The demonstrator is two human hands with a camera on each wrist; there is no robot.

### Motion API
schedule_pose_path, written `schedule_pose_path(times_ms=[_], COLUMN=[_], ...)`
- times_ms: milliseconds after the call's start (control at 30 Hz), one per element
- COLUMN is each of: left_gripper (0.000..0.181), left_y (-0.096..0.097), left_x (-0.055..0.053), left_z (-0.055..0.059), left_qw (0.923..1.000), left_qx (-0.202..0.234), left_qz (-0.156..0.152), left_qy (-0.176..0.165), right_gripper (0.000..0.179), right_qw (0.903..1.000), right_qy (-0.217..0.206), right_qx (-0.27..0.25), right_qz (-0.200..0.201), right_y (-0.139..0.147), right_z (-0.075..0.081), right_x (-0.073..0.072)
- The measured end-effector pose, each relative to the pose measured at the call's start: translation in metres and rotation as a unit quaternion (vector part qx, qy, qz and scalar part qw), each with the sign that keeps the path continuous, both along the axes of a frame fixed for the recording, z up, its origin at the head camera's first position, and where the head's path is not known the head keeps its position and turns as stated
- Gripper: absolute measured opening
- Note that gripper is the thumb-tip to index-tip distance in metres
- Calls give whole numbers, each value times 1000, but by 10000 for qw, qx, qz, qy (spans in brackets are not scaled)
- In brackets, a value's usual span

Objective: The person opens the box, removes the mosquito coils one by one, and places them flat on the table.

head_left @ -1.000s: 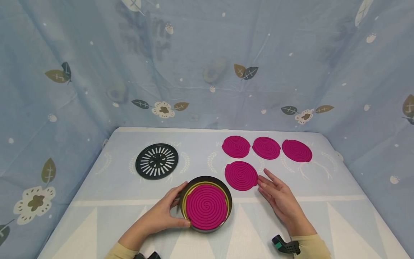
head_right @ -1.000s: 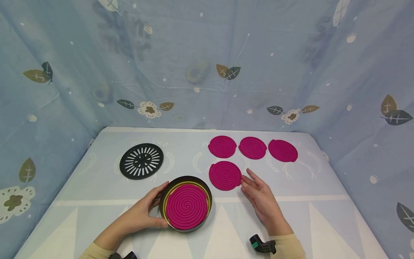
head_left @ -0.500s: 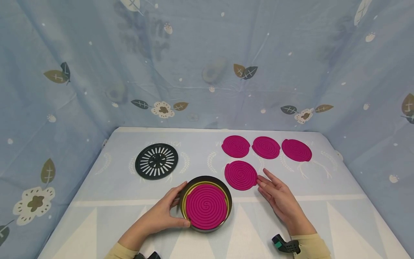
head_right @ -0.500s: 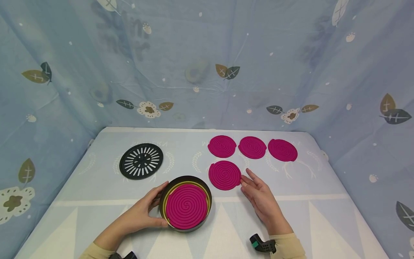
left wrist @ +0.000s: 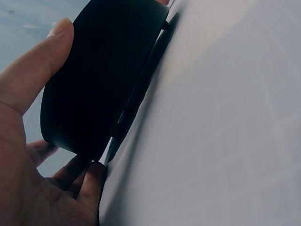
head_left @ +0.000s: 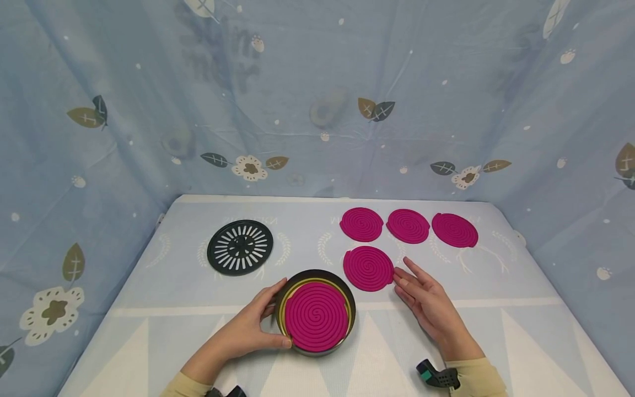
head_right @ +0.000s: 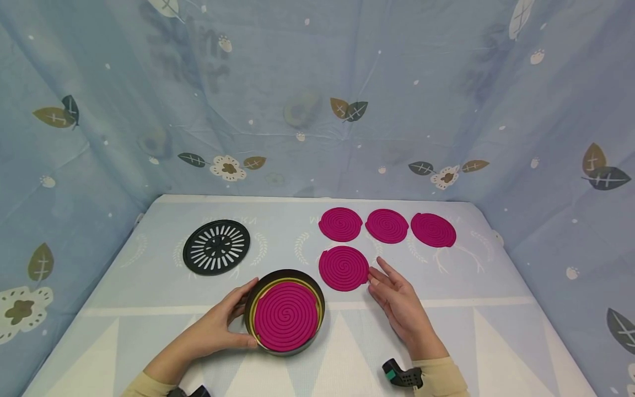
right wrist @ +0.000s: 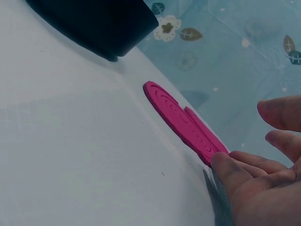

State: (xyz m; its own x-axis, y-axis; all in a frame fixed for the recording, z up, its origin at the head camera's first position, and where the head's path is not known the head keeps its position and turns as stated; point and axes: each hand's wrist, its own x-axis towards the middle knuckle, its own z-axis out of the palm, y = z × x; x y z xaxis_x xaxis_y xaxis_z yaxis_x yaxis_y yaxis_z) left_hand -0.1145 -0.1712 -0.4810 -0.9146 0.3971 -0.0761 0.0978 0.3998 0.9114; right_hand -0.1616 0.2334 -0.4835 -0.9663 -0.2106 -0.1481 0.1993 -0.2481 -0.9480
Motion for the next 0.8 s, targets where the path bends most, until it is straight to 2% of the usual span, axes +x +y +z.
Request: schedule_pose_path(times_ms=[133,333,567,800], left_gripper=[118,118,118,118], left_y=[-1,0,1,-1], left_x=[-1,-1,-1,0], left_z=[-1,-2,-1,-1], left_qw=[10000,10000,10000,10000], left_qx=[14,16,35,-27], left_qz=[-5,11,-5,13], left_qy=[7,34,-20,35], right_gripper=[70,68,66,64], right_qw=[10000,9997,9980,9964], right_qy=[18,151,346,425], right_qx=[-27,209,416,312], right_qz=[-58,-48,314,659], right_y=[0,-1,-10,-23], right_z=[5,17,28,34], right_x=[0,2,3,5])
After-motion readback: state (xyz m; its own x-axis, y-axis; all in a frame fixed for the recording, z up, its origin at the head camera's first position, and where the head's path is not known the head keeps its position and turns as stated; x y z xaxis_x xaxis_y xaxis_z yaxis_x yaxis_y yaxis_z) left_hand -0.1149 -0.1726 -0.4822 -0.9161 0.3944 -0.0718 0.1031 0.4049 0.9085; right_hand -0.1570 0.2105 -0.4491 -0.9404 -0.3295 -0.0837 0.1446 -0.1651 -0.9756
